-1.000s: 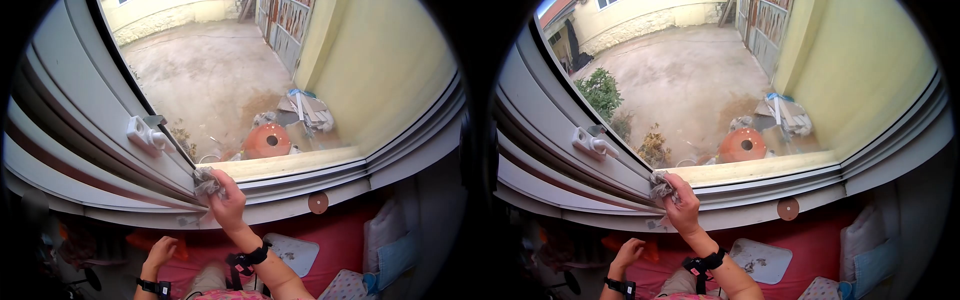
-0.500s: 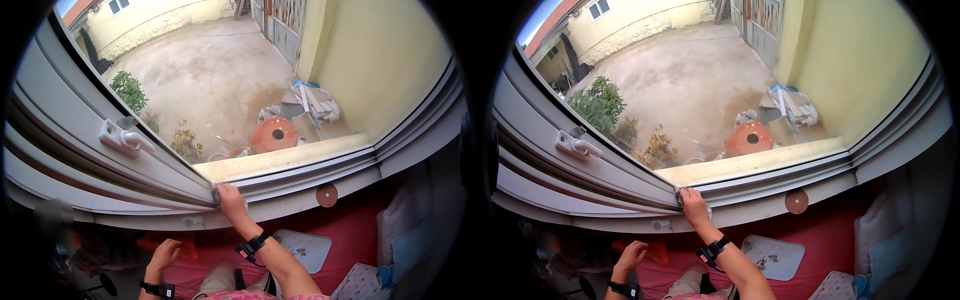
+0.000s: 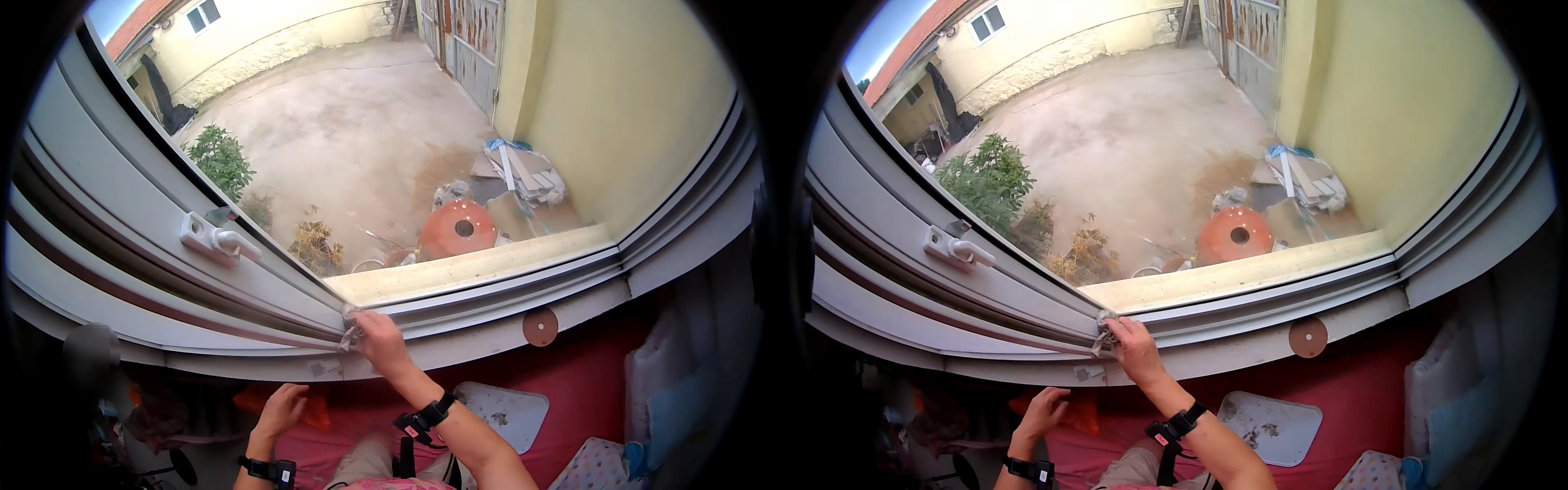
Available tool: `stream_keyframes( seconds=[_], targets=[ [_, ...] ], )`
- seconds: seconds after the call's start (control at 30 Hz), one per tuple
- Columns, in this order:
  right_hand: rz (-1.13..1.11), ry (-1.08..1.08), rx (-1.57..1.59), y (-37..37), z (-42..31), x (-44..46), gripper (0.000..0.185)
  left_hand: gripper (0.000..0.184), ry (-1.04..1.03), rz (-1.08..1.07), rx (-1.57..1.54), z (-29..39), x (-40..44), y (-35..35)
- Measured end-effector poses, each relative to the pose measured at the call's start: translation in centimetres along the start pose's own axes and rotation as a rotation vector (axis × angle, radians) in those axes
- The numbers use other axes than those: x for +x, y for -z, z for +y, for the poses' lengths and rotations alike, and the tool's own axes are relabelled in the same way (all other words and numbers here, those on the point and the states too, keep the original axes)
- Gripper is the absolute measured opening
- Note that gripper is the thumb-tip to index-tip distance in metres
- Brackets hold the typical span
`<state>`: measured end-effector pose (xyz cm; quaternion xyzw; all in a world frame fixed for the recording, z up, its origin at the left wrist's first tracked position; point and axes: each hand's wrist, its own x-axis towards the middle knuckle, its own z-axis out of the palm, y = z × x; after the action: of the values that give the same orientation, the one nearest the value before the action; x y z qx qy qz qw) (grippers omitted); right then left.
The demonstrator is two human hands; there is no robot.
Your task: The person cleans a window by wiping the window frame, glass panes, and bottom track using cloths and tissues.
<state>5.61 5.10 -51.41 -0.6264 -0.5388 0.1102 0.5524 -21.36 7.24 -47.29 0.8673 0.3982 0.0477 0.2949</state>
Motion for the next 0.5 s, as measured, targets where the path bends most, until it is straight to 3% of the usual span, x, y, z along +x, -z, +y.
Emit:
stream_keyframes(
  seconds=[0.07,0.1,0.17,0.33,0.43,0.5],
  targets=[
    [-0.347,-0.175,-0.147,-1.0,5.2,-3.9,0.040,0.028,-0.029,0.059,-0.004,1.3,0.8,0.9],
    [-0.344,-0.163,-0.140,-0.6,4.8,-3.5,0.040,0.029,-0.015,0.085,-0.045,2.5,1.5,1.8],
    [-0.133,-0.215,0.069,1.3,1.2,-2.6,0.040,0.031,0.014,0.120,-0.084,5.3,2.5,3.8],
    [0.250,0.169,0.426,7.5,-12.4,7.9,0.048,0.027,-0.296,0.263,-0.004,11.1,4.6,9.6],
    [0.224,0.320,0.336,5.8,-14.1,11.0,0.052,0.026,-0.373,0.338,0.023,13.3,5.2,11.3],
    [0.205,0.263,0.370,4.2,-12.6,10.2,0.056,0.024,-0.355,0.360,-0.079,13.5,5.3,11.6]
  ],
)
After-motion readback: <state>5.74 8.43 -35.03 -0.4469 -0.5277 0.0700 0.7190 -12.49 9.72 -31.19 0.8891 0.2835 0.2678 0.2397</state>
